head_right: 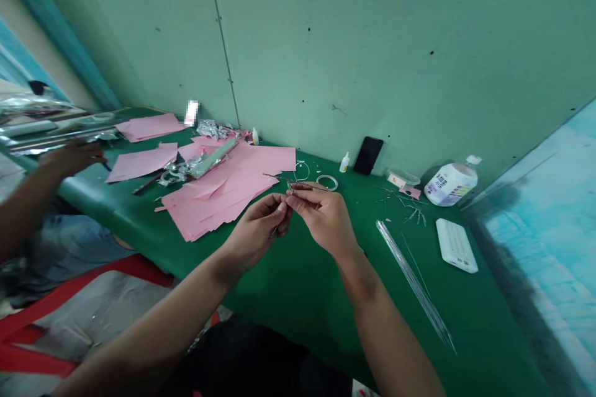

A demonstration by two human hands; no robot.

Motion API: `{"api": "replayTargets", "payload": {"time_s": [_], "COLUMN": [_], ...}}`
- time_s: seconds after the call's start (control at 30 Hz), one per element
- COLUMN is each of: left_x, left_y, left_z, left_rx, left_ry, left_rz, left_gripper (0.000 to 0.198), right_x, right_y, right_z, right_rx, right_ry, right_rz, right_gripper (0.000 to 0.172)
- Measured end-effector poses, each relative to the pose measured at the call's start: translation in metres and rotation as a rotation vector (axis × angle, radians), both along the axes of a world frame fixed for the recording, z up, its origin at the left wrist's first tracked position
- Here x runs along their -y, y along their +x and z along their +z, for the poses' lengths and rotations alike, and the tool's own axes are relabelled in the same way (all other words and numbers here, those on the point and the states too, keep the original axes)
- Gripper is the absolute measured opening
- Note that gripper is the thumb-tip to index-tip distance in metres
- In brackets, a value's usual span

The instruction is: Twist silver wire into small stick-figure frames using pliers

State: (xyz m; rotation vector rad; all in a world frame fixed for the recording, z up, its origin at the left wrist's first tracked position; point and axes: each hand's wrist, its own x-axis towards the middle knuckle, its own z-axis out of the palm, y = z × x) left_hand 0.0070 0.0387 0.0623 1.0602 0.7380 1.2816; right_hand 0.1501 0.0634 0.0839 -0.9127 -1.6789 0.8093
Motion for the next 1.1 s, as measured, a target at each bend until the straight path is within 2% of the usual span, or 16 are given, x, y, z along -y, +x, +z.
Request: {"api": "replayTargets", "payload": {"time_s": [0.17,0.27,0.47,0.57,0.73,0.87,0.93,1.1], "left_x": [-0.004,-0.007,-0.018,-0.032,-0.067,-0.099,-0.113,-0.140], "left_y": [0.002,0.005,0.010,0.013,0.012,0.007,0.005,0.010], "left_z": [-0.012,-0.018,-0.024,-0.029,-0.042,-0.043,-0.042,-0.042], "left_rx": [-0.032,-0.016,-0.009,-0.061,-0.228,-0.342,-0.302,-0.010], "left_ry": [0.050,0.065,0.066,0.102,0.292,0.371,0.328,0.047], "left_rz": [-0.015,-0.018,-0.032,-0.050,-0.117,-0.192,-0.252,-0.368], "left_gripper": [0.022,0.021,0.018,0.020,0.024,0.026,0.029,0.031], "right_x": [-0.005,-0.011,-0.020,-0.024,-0.042,-0.060,-0.065,-0.072], "right_y": [0.003,0.005,0.011,0.015,0.024,0.032,0.034,0.035], "right_z": [-0.010,-0.016,-0.018,-0.020,-0.036,-0.050,-0.054,-0.056], "right_rx": [-0.151,-0.222,-0.182,-0.129,-0.107,-0.096,-0.090,-0.034], "right_ry": [-0.211,-0.280,-0.305,-0.294,-0.264,-0.199,-0.203,-0.207], "right_rz": [0.137,0.170,0.174,0.125,0.018,-0.092,-0.109,-0.188], "right_gripper": [0.028,0.037,0.034,0.033,0.037,0.036,0.037,0.038]}}
